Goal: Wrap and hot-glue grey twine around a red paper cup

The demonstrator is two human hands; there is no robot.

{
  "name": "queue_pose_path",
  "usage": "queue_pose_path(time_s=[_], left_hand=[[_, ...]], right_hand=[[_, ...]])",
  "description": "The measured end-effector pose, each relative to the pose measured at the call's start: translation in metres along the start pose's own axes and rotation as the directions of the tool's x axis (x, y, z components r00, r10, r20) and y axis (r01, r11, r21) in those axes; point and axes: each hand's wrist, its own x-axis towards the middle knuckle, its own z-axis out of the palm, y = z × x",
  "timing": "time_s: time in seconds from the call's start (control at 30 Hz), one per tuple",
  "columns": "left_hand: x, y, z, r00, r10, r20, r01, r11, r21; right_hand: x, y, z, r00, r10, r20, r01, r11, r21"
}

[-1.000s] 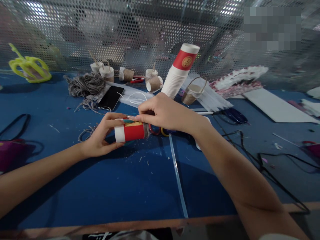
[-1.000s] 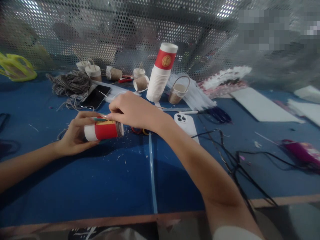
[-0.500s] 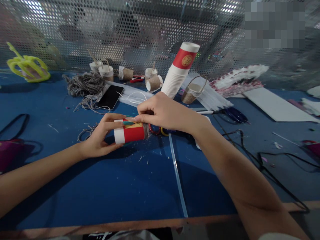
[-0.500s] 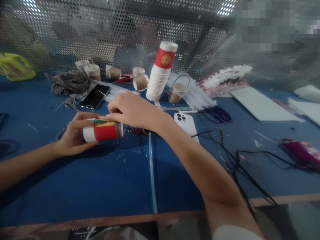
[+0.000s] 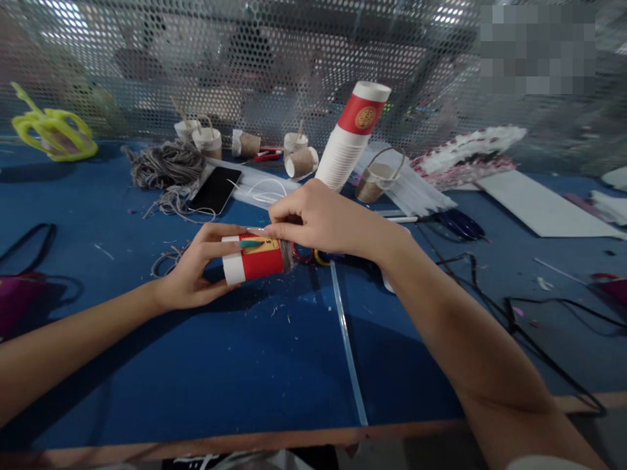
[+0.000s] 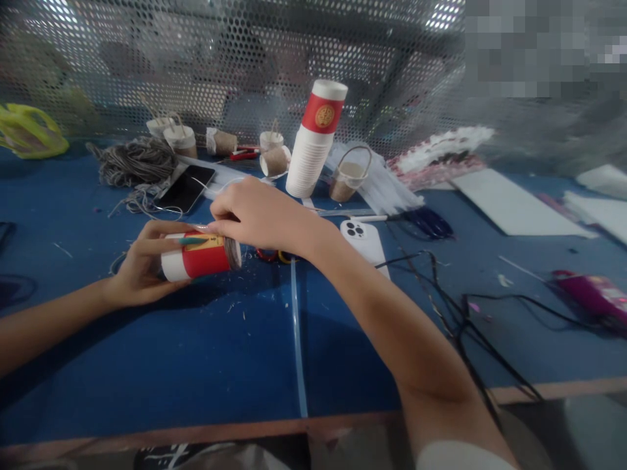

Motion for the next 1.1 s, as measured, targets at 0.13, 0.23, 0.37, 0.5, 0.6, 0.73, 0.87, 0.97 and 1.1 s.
queue_pose_path(time_s=[0.13, 0.23, 0.37, 0.5, 0.6, 0.73, 0.87, 0.97, 1.1], left_hand=[[-0.0008, -0.0008, 0.0007, 1.0, -0.001, -0.003, 0.001, 1.0, -0.005], [-0.0012, -0.0014, 0.0006, 1.0, 0.012, -0.01, -0.012, 1.0, -0.014], [-0.001, -0.0011, -0.0002, 1.0, 0.007, -0.001, -0.007, 1.0, -0.009], [-0.0002, -0.0009, 0.0007, 1.0, 0.011, -0.002, -0.011, 1.0, -0.008], [-0.0004, -0.0016, 0.0021, 0.999, 0.041, -0.012, -0.041, 0.999, 0.01], [-0.0015, -0.0019, 0.0035, 1.0, 0.016, -0.001, -0.016, 0.999, 0.047], [-0.0004, -0.0006, 0.0049, 1.0, -0.012, 0.023, 0.011, 0.998, 0.062], [0.0017, 0.0007, 0.0055, 1.0, -0.01, 0.017, 0.009, 0.997, 0.073], [0.0034, 0.0019, 0.0041, 0.998, -0.03, 0.047, 0.028, 0.999, 0.026]], right_hand=[[0.0, -0.0002, 0.0001, 1.0, 0.01, 0.001, -0.01, 1.0, 0.001], [0.0001, -0.0015, 0.0001, 1.0, 0.024, -0.004, -0.024, 1.0, -0.005], [0.0, -0.0032, 0.0003, 0.999, 0.049, 0.001, -0.049, 0.999, -0.019], [-0.0004, -0.004, -0.0001, 0.997, 0.071, 0.001, -0.071, 0.997, -0.029], [-0.0003, -0.0036, -0.0005, 0.995, 0.101, -0.007, -0.101, 0.994, -0.048], [-0.0007, -0.0027, -0.001, 0.989, 0.135, -0.06, -0.14, 0.986, -0.086], [-0.0021, -0.0035, -0.0024, 0.985, 0.146, -0.095, -0.155, 0.984, -0.093], [-0.0036, -0.005, -0.0039, 0.981, 0.158, -0.116, -0.169, 0.981, -0.099], [-0.0049, -0.0064, -0.005, 0.975, 0.166, -0.148, -0.183, 0.977, -0.107]])
